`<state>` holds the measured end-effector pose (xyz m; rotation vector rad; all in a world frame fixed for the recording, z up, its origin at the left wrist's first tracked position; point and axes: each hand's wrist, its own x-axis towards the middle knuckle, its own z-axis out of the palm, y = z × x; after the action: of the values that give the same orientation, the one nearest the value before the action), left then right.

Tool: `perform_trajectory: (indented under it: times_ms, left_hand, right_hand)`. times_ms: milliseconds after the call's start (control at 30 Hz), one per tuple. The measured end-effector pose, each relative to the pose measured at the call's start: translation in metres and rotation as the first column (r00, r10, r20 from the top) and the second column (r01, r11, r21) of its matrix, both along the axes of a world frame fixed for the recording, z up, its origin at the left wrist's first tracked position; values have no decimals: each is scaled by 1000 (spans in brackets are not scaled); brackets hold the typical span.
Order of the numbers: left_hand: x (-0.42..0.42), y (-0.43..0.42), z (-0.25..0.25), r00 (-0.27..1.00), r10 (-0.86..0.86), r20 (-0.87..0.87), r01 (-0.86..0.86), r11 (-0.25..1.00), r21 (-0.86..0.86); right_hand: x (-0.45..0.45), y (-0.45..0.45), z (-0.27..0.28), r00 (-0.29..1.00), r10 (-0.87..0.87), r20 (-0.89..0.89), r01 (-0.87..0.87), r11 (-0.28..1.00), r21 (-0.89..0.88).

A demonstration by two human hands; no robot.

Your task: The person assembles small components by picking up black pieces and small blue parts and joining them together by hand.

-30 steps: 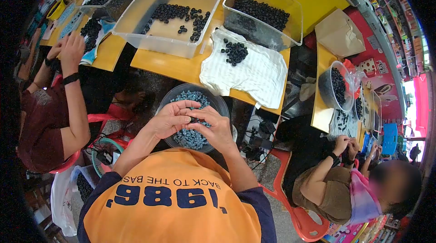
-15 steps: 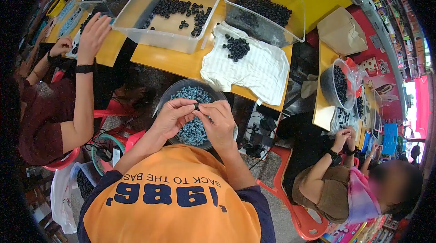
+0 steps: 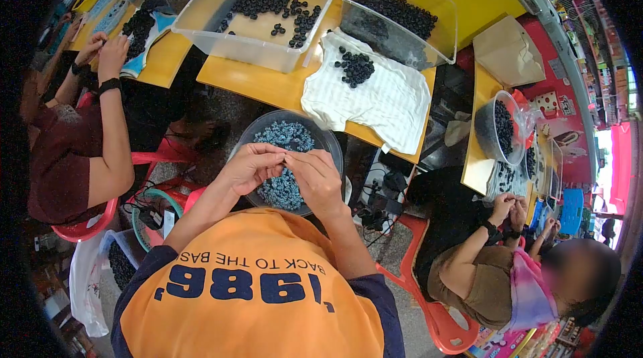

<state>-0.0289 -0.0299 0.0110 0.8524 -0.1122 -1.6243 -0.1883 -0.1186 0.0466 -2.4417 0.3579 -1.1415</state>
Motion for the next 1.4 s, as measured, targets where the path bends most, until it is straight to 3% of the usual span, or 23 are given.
perform_trajectory:
  times_ms: [167, 300, 833, 900, 933, 1000, 1100, 1300, 1400]
  left_hand:
    - [-11, 4, 2, 991, 89, -95, -89, 996, 3]
    - [-9, 5, 2, 972, 138, -189, -145, 989, -22]
    - [-13, 9, 6, 990, 136, -37, -137, 990, -39]
    - [-12, 8, 1, 993, 118, -21, -119, 991, -59]
    - [-11, 8, -1, 993, 117, -21, -118, 991, -59]
    - [-10, 8, -3, 998, 64, -28, -67, 990, -125]
    - [-10, 8, -2, 999, 36, 0, -35, 989, -143]
    - [-14, 7, 2, 988, 137, 67, -129, 985, -110]
    - [-14, 7, -2, 988, 149, 45, -145, 986, -82]
  right_hand:
    - [-1, 5, 7, 995, -96, -6, 92, 940, 327]
    - [-3, 5, 4, 988, -151, 21, 128, 898, 421]
    - [-1, 8, 2, 992, -100, -72, 118, 940, 319]
    - [-3, 6, -4, 997, -37, -63, 63, 871, 486]
    - [-3, 5, -5, 997, -38, -63, 64, 872, 486]
    - [-4, 5, -7, 999, -3, -48, 37, 685, 727]
    - [-7, 1, -5, 997, 43, -68, 25, 637, 770]
    - [-4, 9, 0, 990, -101, -97, 138, 809, 571]
    - [-2, 11, -2, 989, -131, -68, 147, 830, 538]
